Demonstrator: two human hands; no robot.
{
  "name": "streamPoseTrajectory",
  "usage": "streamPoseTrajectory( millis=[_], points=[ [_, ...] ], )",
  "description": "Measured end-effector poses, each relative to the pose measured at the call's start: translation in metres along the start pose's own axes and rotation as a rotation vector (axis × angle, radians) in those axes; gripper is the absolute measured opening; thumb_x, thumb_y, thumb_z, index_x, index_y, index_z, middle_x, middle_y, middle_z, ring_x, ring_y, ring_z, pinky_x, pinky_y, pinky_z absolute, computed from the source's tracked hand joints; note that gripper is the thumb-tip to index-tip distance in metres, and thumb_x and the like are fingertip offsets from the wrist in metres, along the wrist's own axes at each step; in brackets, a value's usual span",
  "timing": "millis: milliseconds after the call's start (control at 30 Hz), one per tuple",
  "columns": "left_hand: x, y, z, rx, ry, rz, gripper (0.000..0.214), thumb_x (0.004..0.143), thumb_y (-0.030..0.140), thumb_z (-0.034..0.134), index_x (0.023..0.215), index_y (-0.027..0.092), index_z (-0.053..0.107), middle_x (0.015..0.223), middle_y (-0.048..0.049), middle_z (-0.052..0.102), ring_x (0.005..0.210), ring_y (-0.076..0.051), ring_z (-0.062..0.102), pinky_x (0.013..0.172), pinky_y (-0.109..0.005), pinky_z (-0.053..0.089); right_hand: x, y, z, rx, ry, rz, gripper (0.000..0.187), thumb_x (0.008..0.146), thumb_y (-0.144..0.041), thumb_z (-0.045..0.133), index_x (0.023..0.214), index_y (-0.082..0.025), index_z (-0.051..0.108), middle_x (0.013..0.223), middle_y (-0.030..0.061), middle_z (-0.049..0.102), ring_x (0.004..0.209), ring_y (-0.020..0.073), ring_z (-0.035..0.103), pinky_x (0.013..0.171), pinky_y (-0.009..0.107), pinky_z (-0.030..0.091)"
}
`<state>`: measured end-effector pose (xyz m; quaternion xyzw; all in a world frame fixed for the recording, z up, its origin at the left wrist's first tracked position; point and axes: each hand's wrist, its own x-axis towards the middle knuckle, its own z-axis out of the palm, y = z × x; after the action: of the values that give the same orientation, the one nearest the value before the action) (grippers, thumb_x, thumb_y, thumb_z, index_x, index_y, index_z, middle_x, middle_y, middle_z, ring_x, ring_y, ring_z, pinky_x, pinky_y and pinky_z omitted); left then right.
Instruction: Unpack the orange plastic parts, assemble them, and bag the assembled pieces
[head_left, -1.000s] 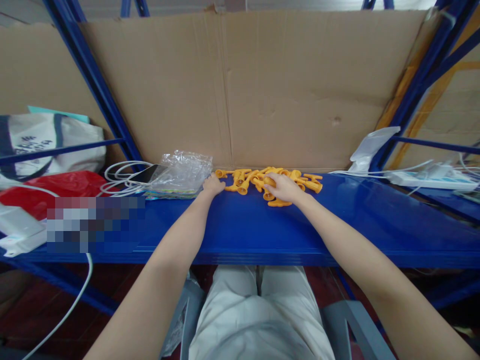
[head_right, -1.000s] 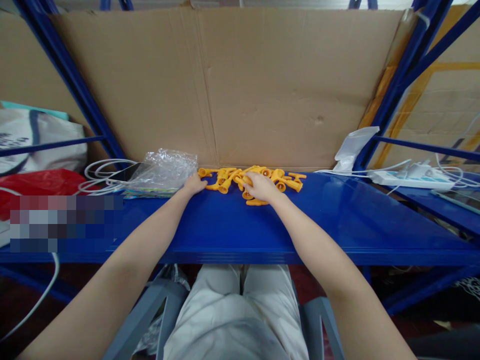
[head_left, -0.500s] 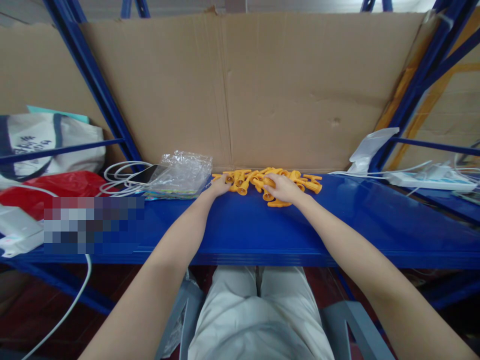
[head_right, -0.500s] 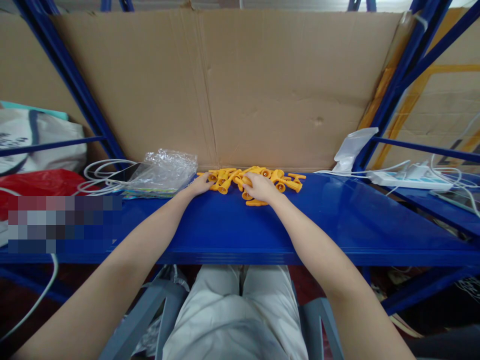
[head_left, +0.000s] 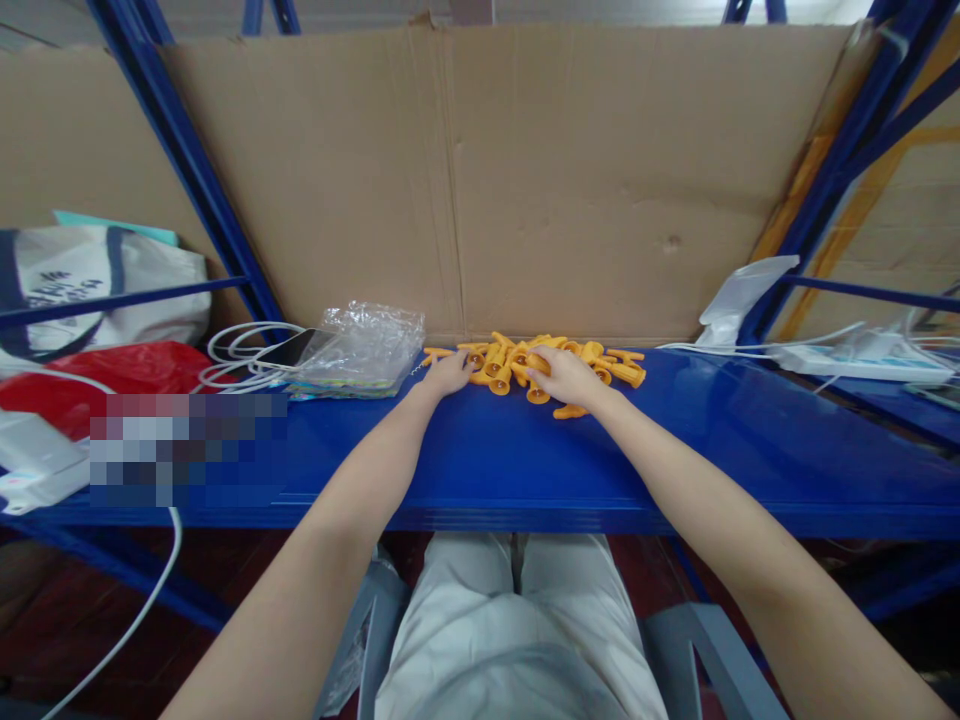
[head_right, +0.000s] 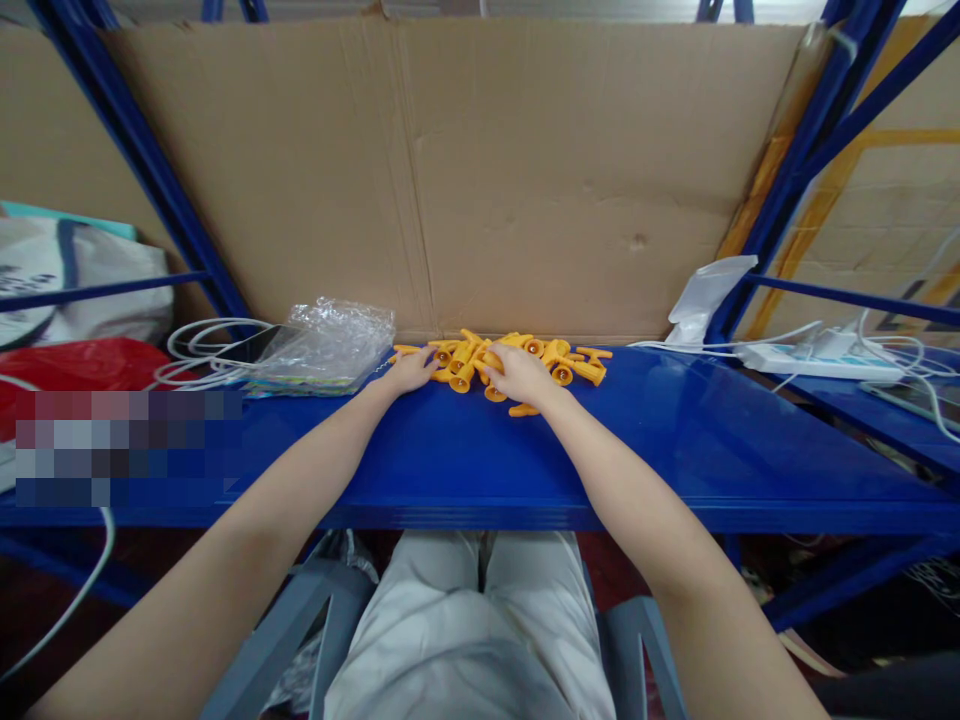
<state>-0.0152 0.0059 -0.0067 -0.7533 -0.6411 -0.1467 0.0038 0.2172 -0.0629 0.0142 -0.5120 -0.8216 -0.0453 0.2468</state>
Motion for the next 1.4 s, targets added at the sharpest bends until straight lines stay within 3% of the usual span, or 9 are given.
streamPoseTrajectory(
  millis=[100,233,400,600,700,967,1100,1233,1400],
  points=[
    [-0.005,-0.008,-0.01,0.111,0.057,-0.111,0.047,0.095,0.021,0.042,0.139,0.017,0.059,0.136,-0.0157,0.068,0.135,-0.031,0.057,0.122,-0.052,0.028,0.001,0.002,0.002,0.013,0.018,-0.011,0.032,0.096,-0.027,0.054,0.123,-0.016,0.068,0.122,0.0133,0.073,0.114,0.0289,0.068,0.097,0.039,0.051],
    [-0.01,-0.018,-0.02,0.182,-0.06,-0.281,0.048,0.089,0.016,0.046,0.132,0.013,0.066,0.138,-0.0187,0.065,0.131,-0.032,0.06,0.113,-0.042,0.044,0.0,0.004,0.003,0.022,0.022,-0.019,0.034,0.096,-0.027,0.054,0.125,-0.016,0.068,0.123,0.0134,0.073,0.114,0.0291,0.068,0.097,0.039,0.051],
    [-0.008,-0.021,-0.017,0.199,-0.137,-0.233,0.055,0.087,0.015,0.043,0.137,0.004,0.062,0.143,-0.0232,0.06,0.137,-0.032,0.054,0.114,-0.036,0.042,-0.001,0.001,0.0,0.022,0.002,-0.007,0.033,0.096,-0.027,0.054,0.123,-0.016,0.068,0.119,0.0144,0.074,0.111,0.0297,0.069,0.095,0.039,0.051],
    [-0.005,-0.02,-0.012,0.226,-0.08,-0.284,0.055,0.089,0.02,0.042,0.139,0.012,0.063,0.146,-0.0196,0.059,0.139,-0.037,0.051,0.118,-0.055,0.036,-0.001,-0.002,-0.002,0.026,-0.023,0.018,0.031,0.096,-0.024,0.054,0.122,-0.014,0.068,0.118,0.0149,0.074,0.113,0.029,0.068,0.097,0.038,0.05],
    [-0.002,-0.024,-0.01,0.186,-0.049,-0.282,0.054,0.087,0.021,0.044,0.137,0.015,0.064,0.145,-0.0181,0.06,0.139,-0.038,0.05,0.116,-0.058,0.038,-0.001,-0.001,-0.001,0.03,-0.016,0.012,0.032,0.096,-0.025,0.054,0.123,-0.013,0.068,0.122,0.0157,0.073,0.115,0.0298,0.067,0.098,0.039,0.05],
    [0.012,-0.038,0.004,0.164,-0.048,-0.205,0.057,0.088,0.019,0.04,0.14,0.009,0.06,0.143,-0.0189,0.061,0.137,-0.031,0.054,0.111,-0.041,0.046,0.001,0.005,0.005,0.082,0.022,-0.02,0.031,0.094,-0.026,0.057,0.12,-0.015,0.069,0.12,0.0149,0.073,0.114,0.0305,0.067,0.099,0.042,0.05],
    [0.017,-0.042,0.008,0.184,-0.03,-0.147,0.054,0.088,0.017,0.041,0.136,0.007,0.063,0.139,-0.0186,0.065,0.134,-0.028,0.057,0.113,-0.035,0.043,0.005,0.013,0.009,0.151,0.135,-0.068,0.03,0.092,-0.026,0.058,0.118,-0.016,0.07,0.12,0.0136,0.071,0.114,0.0284,0.066,0.102,0.042,0.049],
    [0.02,-0.045,0.011,0.155,-0.009,-0.127,0.051,0.09,0.017,0.041,0.133,0.008,0.066,0.139,-0.0171,0.065,0.135,-0.027,0.056,0.113,-0.032,0.042,0.011,0.027,0.003,0.199,0.353,-0.12,0.034,0.09,-0.03,0.061,0.12,-0.016,0.07,0.117,0.0134,0.066,0.109,0.0263,0.064,0.1,0.041,0.05],
    [0.022,-0.049,0.013,0.109,0.019,-0.126,0.05,0.09,0.019,0.043,0.134,0.013,0.066,0.139,-0.0136,0.066,0.132,-0.025,0.059,0.112,-0.03,0.045,0.016,0.07,-0.018,0.176,0.623,-0.008,0.042,0.09,-0.04,0.062,0.125,-0.019,0.07,0.108,0.0115,0.064,0.103,0.0263,0.062,0.098,0.045,0.05]
  ],
)
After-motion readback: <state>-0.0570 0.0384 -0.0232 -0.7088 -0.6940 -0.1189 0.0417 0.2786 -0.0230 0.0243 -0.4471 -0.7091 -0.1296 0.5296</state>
